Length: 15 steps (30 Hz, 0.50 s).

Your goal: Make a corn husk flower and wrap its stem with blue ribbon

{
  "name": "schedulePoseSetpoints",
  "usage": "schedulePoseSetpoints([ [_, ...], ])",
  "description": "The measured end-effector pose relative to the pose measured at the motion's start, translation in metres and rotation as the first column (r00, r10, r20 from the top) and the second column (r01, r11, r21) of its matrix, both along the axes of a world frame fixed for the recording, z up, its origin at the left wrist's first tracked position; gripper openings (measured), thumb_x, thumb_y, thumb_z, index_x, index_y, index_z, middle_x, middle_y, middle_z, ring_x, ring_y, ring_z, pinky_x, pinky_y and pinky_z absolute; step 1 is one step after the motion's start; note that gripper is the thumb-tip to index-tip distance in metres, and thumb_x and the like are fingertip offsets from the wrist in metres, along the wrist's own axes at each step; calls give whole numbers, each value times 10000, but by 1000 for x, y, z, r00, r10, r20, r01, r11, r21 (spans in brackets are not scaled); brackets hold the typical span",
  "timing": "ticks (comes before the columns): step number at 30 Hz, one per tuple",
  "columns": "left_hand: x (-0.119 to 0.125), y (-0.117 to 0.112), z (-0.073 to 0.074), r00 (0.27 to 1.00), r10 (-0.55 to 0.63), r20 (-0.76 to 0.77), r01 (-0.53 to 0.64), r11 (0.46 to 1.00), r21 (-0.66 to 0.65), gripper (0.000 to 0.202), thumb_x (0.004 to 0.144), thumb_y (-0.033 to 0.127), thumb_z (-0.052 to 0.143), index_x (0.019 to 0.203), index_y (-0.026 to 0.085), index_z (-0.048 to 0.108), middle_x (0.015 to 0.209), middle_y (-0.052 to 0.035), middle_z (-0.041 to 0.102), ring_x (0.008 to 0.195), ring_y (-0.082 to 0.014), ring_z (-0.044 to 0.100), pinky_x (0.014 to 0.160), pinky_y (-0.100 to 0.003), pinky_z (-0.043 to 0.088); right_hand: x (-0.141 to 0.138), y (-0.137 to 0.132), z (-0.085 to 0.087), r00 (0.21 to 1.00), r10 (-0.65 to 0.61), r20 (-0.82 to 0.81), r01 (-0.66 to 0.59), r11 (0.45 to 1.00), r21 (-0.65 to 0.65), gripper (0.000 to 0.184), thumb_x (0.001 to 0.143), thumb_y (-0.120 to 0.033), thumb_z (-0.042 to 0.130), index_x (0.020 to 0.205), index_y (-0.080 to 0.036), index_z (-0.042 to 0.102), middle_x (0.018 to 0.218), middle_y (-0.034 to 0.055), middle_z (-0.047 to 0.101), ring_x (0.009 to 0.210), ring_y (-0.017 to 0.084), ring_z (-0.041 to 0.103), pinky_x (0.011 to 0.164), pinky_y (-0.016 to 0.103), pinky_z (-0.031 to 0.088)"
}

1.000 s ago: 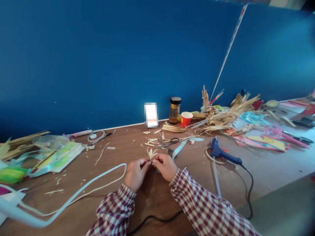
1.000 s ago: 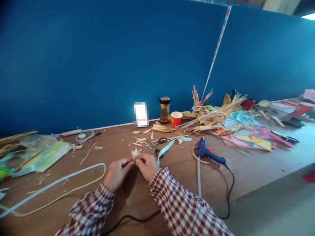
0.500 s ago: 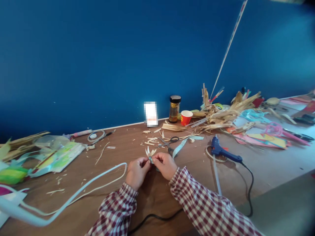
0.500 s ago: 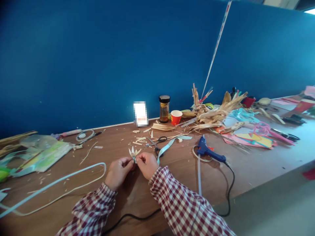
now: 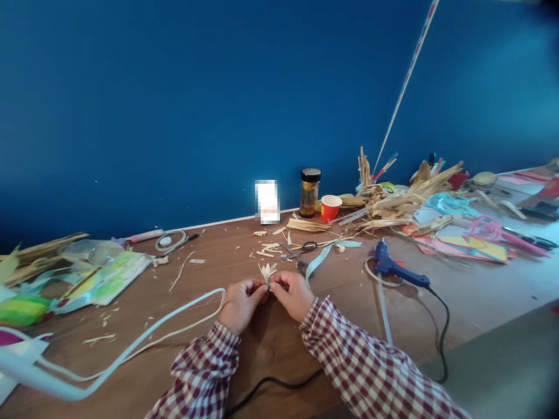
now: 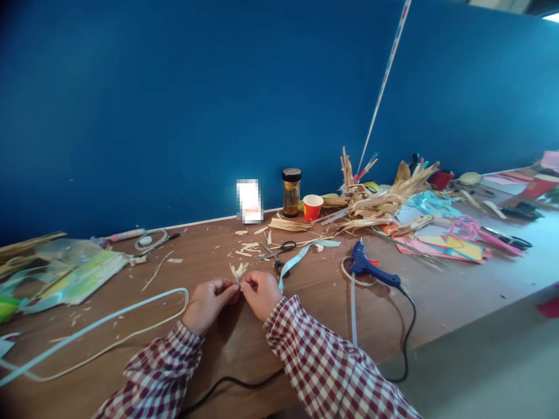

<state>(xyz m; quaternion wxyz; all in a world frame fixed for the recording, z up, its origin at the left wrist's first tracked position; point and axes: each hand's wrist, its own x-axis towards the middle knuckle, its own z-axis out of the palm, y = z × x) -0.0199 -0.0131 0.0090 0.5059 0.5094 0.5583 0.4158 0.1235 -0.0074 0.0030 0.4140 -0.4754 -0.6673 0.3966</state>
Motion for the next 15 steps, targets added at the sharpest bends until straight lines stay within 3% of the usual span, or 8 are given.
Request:
schedulePoseSetpoints([
  [9,0,0,0,967,85,242,-56,991,-121,213,511,266,759,658,141,669,548,11,649,505,-98,578,549,-207,489,0,-2,6,990,52,-133,-64,994,-84,139,756,-239,523,699,-141,602,596,-4,572,520,89,470,497,197,371],
  [15,-2,3,-3,940,82,330,-42,991,-126,329,508,310,772,783,149,692,745,-25,698,638,-127,620,619,-236,512,3,4,7,977,94,-192,-125,980,-155,138,742,-244,542,762,-127,612,626,1,576,530,86,466,506,200,374],
])
